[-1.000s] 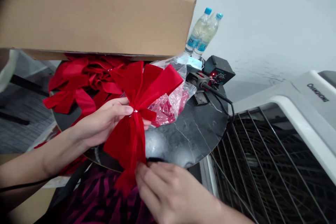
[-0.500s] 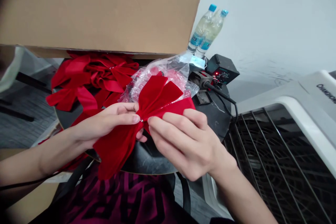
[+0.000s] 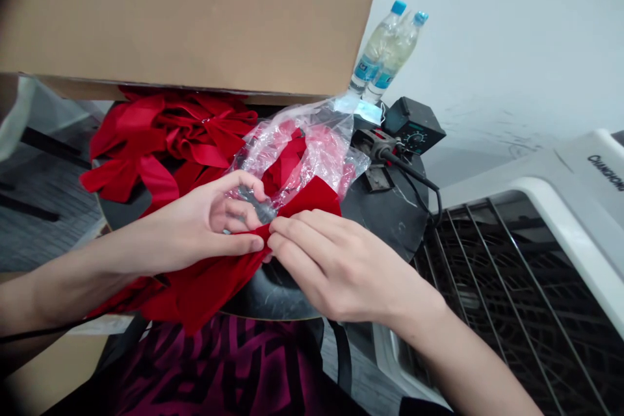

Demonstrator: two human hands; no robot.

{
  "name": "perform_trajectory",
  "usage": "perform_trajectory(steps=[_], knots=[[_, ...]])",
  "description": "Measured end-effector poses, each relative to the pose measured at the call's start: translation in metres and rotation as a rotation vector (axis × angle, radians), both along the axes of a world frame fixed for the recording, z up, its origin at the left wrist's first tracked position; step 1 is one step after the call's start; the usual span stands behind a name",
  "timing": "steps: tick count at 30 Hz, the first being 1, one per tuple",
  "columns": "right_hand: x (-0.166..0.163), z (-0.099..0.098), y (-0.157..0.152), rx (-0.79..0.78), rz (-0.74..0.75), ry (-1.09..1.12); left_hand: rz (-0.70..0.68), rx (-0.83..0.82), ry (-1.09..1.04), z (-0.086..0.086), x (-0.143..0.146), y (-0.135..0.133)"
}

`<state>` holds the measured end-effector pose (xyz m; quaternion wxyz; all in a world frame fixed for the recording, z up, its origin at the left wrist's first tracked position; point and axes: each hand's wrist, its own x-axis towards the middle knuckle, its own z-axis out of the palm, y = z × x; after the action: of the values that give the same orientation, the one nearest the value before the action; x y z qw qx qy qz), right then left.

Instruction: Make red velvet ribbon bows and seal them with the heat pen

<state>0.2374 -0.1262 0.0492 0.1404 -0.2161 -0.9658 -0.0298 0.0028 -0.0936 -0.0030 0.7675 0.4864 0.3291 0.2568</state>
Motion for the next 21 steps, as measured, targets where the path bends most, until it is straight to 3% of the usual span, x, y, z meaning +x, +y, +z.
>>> perform_trajectory(steps=[8,14,18,21], knots=[[-0.007,-0.005,0.002,-0.034,-0.06,-0.041,-0.025,0.106,0.188,0.002,0.004,0.008],[-0.008,-0.011,0.002,-0.052,-0.101,-0.079,-0.032,0.113,0.189,0.0,0.006,0.013],[-0.006,-0.022,0.004,-0.191,-0.141,0.031,-0.068,0.155,0.197,0.002,0.005,0.014],[-0.006,-0.025,0.006,-0.357,-0.257,0.16,-0.08,0.226,0.2,0.004,0.005,0.013]])
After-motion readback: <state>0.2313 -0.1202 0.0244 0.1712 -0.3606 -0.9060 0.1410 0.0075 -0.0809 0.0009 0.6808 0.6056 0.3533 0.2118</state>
